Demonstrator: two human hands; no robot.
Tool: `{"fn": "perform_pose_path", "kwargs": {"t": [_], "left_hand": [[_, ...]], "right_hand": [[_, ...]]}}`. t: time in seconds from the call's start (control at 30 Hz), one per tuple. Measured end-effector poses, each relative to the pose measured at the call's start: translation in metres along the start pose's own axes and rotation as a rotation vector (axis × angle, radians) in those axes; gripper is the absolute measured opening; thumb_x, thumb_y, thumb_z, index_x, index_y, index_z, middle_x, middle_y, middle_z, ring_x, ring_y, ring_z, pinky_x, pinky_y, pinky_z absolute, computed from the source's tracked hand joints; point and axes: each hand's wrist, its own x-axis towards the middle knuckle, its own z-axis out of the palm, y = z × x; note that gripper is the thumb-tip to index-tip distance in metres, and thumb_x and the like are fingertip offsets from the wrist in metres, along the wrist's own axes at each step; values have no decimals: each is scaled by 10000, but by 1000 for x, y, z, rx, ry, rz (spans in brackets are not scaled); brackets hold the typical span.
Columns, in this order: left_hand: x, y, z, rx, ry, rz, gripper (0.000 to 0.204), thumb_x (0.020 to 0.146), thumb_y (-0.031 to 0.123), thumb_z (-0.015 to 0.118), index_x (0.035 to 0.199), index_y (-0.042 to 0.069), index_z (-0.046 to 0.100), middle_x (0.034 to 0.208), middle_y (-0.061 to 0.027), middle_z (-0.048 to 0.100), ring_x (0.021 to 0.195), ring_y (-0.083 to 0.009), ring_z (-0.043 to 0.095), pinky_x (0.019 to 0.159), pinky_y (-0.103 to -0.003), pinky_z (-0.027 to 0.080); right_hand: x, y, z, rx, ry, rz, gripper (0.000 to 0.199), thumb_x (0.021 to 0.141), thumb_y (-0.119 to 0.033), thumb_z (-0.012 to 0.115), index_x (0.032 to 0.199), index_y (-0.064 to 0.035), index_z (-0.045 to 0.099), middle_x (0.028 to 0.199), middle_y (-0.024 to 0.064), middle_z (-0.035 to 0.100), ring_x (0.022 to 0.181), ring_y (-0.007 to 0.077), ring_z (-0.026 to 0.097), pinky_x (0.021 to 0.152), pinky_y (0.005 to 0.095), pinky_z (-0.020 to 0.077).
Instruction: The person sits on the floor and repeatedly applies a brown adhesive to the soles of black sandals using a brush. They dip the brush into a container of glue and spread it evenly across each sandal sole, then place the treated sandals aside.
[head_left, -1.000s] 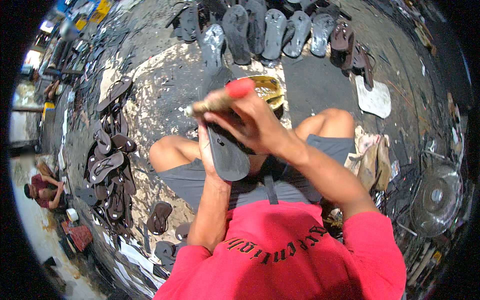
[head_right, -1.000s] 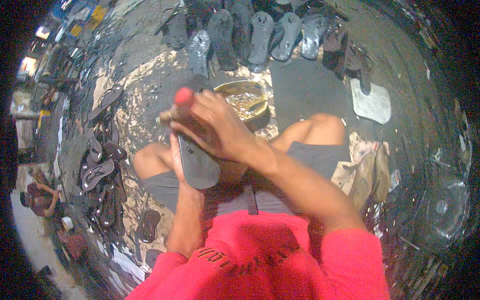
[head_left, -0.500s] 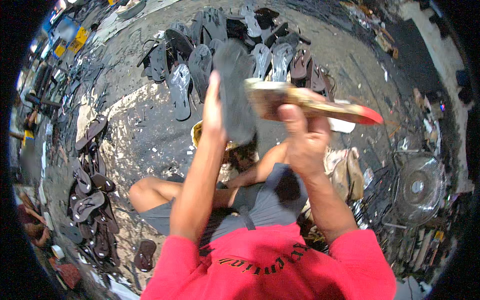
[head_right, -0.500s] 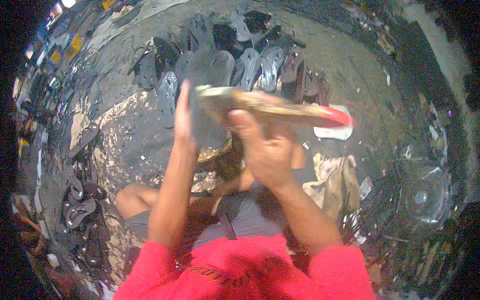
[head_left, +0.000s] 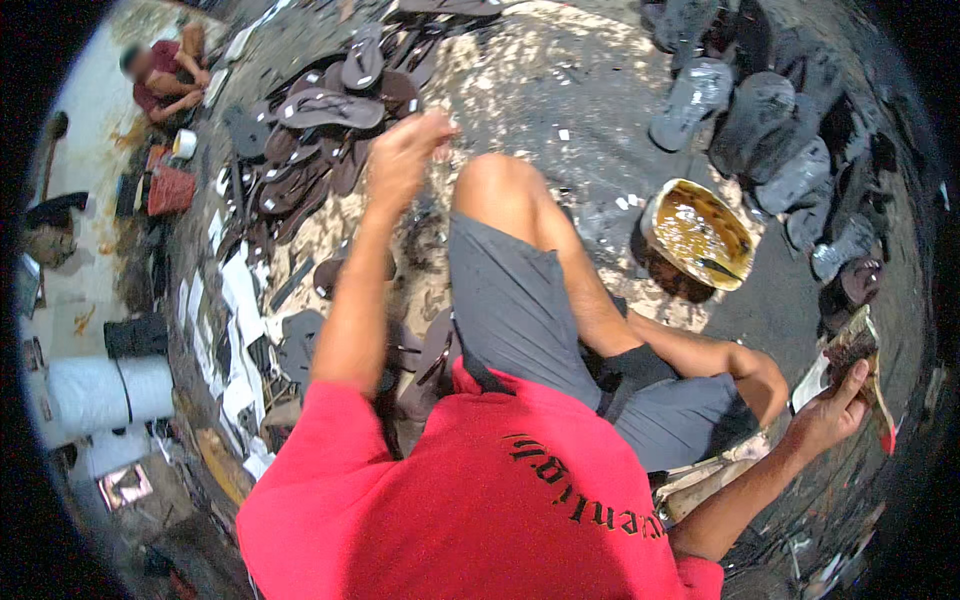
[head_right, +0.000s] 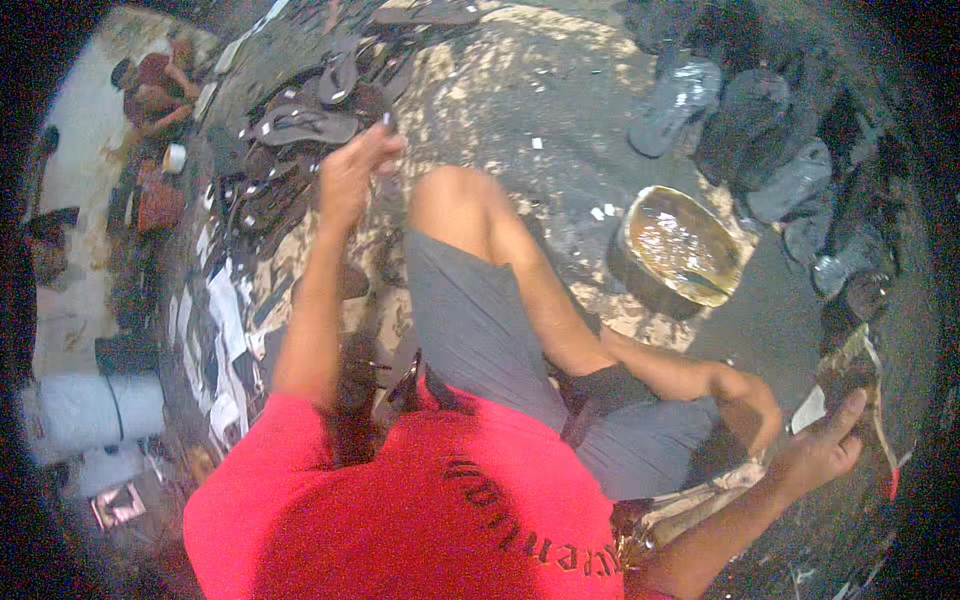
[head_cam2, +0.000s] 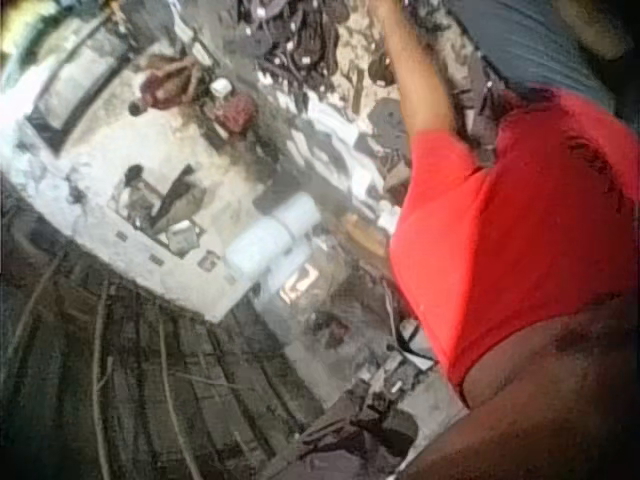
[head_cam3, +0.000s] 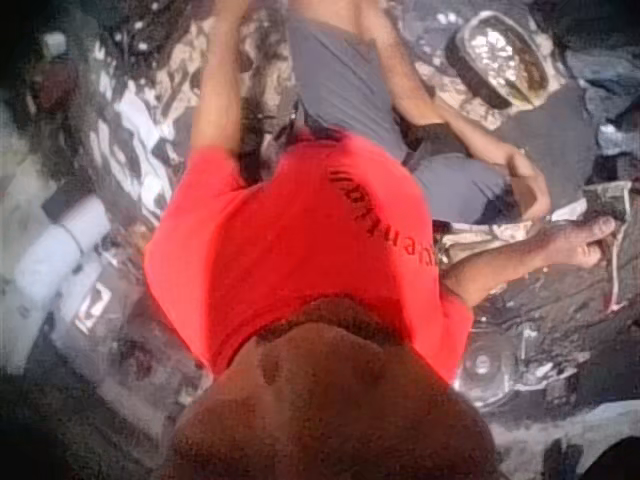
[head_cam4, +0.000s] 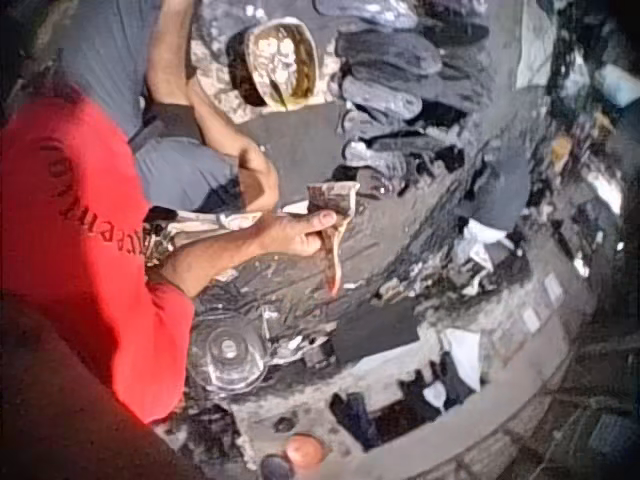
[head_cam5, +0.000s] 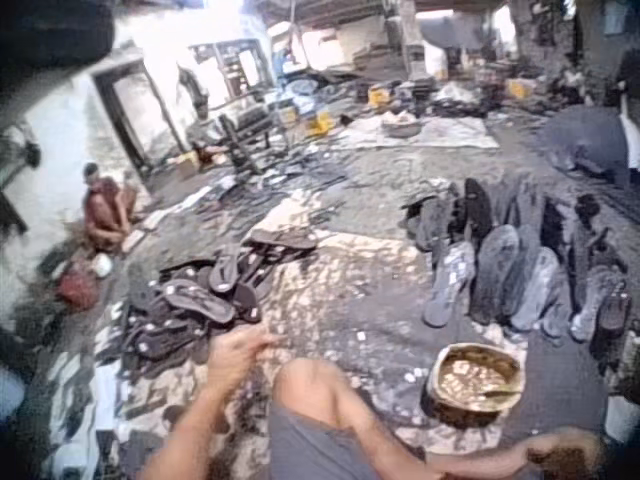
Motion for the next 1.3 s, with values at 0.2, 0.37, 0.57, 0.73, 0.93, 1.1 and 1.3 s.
{"fn": "perform_pose_path", "kwargs": {"t": [0.2, 0.37, 0.57, 0.73, 0.93, 1.1, 1.3], "left_hand": [[-140, -135, -188, 1423, -214, -196, 820, 714, 370, 893, 1416, 115, 555, 1366, -172, 605, 1282, -380, 544, 1084, -526, 418], [-184, -175, -227, 1563, -129, -467, 670, 741, 239, 868, 1371, 189, 646, 1394, -187, 596, 1246, -341, 579, 1022, -489, 472], [-158, -164, -241, 391, 26, -537, 367, 1037, 268, 584, 1303, 15, 583, 965, -99, 702, 785, -144, 692, 578, -307, 517], [-116, -87, -182, 299, 289, 52, 301, 1048, 222, 604, 1297, 57, 573, 1138, -50, 603, 984, -135, 567, 885, -298, 499], [-57, 32, -62, 95, 139, 249, 426, 971, 84, 511, 1392, 29, 551, 1235, -54, 584, 1066, -168, 559, 947, -288, 454], [-79, 57, 5, 556, -450, 328, 541, 890, 139, 551, 1414, 2, 563, 1357, -164, 598, 1270, -341, 537, 1152, -448, 340], [-119, 27, 68, 666, 86, 262, 1133, 751, 398, 889, 1606, 23, 247, 1460, -230, 477, 1342, -418, 411, 1146, -529, 298]], "right_hand": [[1, 19, 76, -73, -358, -99, 547, 976, -453, 690, 1126, 73, 721, 1037, 114, 735, 912, 184, 635, 856, 332, 495], [-9, 54, 124, -195, -655, -74, 433, 943, -384, 735, 1114, 13, 753, 1061, 140, 767, 978, 193, 695, 879, 357, 519], [-31, 85, 183, -759, -814, -584, 426, 844, -463, 782, 814, -40, 743, 825, 185, 713, 882, 358, 679, 797, 509, 504], [-18, 86, 170, -82, -651, -339, 242, 916, -248, 765, 1046, -45, 752, 963, 106, 758, 925, 235, 695, 860, 390, 524], [24, 66, 82, -670, -834, -481, 212, 936, -162, 746, 1113, -46, 741, 1111, 49, 751, 1041, 154, 666, 883, 355, 515], [40, 40, 39, -232, -472, -147, 308, 891, -293, 776, 1143, -117, 766, 1094, 167, 718, 1091, 325, 651, 973, 394, 492], [5, 55, 61, 72, -472, -34, 302, 958, -219, 730, 1208, -50, 725, 1117, 49, 703, 1031, 171, 634, 963, 312, 484]]}}
